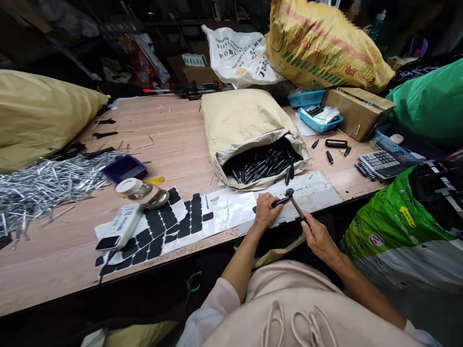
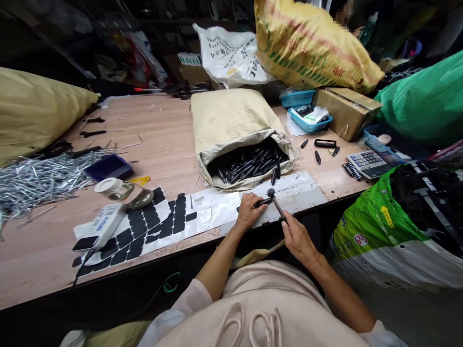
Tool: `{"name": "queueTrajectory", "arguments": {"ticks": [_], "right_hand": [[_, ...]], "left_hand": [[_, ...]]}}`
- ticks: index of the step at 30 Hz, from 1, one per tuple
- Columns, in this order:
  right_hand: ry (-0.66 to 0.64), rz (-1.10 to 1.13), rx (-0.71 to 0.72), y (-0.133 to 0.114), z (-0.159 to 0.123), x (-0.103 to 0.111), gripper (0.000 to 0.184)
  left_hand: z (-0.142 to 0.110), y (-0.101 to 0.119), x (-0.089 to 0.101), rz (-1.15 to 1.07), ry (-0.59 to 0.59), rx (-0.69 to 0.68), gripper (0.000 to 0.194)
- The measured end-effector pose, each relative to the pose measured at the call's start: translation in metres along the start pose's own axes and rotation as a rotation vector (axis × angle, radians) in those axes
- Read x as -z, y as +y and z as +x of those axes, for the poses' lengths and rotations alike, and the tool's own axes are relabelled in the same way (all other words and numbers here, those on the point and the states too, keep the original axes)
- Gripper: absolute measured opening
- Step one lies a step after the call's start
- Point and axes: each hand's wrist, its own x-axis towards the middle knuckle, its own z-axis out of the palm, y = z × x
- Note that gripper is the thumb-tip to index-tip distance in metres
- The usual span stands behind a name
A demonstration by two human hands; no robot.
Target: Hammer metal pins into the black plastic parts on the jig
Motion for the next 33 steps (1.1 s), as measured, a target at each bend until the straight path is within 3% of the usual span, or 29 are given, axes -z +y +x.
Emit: {"name": "queueTrajectory", "arguments": {"ticks": [6, 14, 21, 25, 29, 33], "right_hand": [[-0.030, -0.058, 0.003, 0.009, -0.003, -0.010, 0.047], [-0.048, -0.027, 0.053, -0.005, -0.001, -0.006, 0.046], [-0.106, -0.033, 0.042, -0.002, -0.001, -0.008, 0.044], [-0.026, 0.013, -0.004, 0.004, 0.020, 0.003, 0.045], [0.131, 0.062, -0.148, 0.019, 0.056, 0.014, 0.048], [0.231, 0.195, -0.295, 0.037, 0.080, 0.013, 0.059]], "left_hand": [[0.001, 0.000, 0.000, -0.016, 0.002, 0.005, 0.012], [0.004, -0.004, -0.001, -0.045, -0.022, 0.028, 0.013], [0.004, -0.004, 0.000, -0.055, -0.028, 0.021, 0.013], [0.003, -0.006, -0.001, -0.042, -0.012, 0.001, 0.013], [0.005, -0.006, 0.000, -0.042, -0.001, -0.002, 0.010], [-0.006, 0.000, 0.014, -0.226, 0.087, -0.056, 0.013]]}}
